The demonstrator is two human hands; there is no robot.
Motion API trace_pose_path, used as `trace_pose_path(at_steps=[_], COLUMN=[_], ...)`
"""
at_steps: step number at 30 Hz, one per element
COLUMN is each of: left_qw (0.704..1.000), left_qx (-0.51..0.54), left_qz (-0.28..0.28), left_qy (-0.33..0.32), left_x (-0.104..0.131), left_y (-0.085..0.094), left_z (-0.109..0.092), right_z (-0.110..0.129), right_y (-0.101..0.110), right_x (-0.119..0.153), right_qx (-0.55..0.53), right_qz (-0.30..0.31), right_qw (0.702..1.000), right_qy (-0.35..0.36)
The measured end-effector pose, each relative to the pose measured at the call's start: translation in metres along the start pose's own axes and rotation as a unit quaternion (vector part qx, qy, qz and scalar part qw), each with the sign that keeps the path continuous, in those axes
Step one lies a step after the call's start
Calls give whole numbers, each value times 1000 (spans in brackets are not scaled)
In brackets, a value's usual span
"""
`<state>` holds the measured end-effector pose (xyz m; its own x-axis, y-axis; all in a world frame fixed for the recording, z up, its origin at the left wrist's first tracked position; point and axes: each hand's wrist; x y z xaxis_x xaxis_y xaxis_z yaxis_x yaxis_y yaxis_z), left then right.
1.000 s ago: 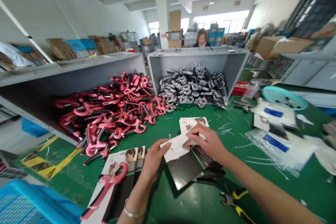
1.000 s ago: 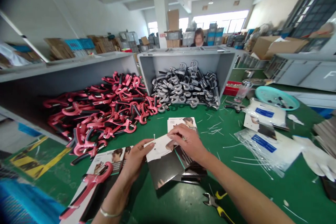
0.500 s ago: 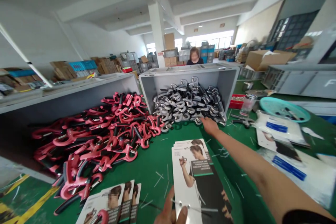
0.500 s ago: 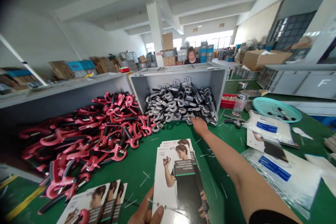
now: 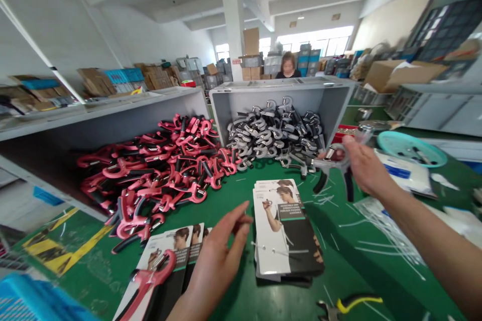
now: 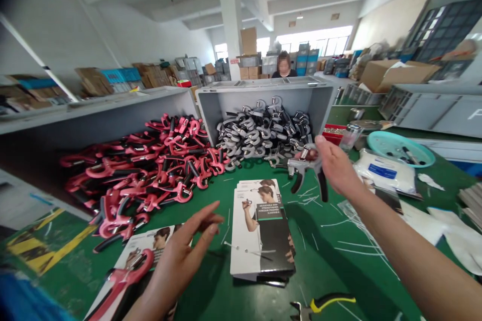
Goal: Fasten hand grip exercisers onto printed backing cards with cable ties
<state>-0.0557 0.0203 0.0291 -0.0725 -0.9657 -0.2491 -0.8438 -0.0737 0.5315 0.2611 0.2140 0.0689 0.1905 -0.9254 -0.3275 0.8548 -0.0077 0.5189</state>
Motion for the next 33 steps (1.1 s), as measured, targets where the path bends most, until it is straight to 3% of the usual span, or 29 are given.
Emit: trace_pose_path(at_steps=[3,5,9,12,17,19,22,24,26,28,33], left_qw=[977,958,952,963,972,968,964,972,981,986,988], left_qx=[-126,-170,-206,-188,-122,-129,-149,-139,-123,-108,-17], left_qz=[36,70,74,52,98,129,146,113,75,75,126], left_qy=[-171,-221,-216,-187,-175,-173,-164,-150,-128,-103,-91], left_x=[-24,-37,-52,-57,-51,-43,-34,-39,-51,-66,-76], left_y=[-9,-16,-19,-17,-28,-32,-32,-32,-34,-41,-63], left_z=[-28,-35,-11,15,35,37,37,35,32,28,18], right_z=[52,74,77,58,36,36,40,41,41,40,27], right_y=[-11,-34,-65,-67,-62,-60,-57,-59,-65,-77,-101], right_x=[28,43,66,80,103,115,133,142,145,144,123], right_qx=[-217,-293,-341,-279,-161,-45,183,243,218,170,60], right_qz=[126,193,294,337,353,354,278,232,243,261,198], right_qw=[963,925,879,885,910,926,942,942,942,944,976], right_qy=[-98,-144,-160,-162,-145,-123,-51,17,80,112,74])
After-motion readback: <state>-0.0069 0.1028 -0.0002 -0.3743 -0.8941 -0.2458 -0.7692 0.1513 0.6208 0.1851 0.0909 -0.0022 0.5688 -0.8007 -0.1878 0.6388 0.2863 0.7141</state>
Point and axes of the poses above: each hand's wrist, its own x-axis away from the middle knuckle, its own y-axis out of the back of the hand, z = x × y, and after that the axes turned 7 degrees about z, right-handed
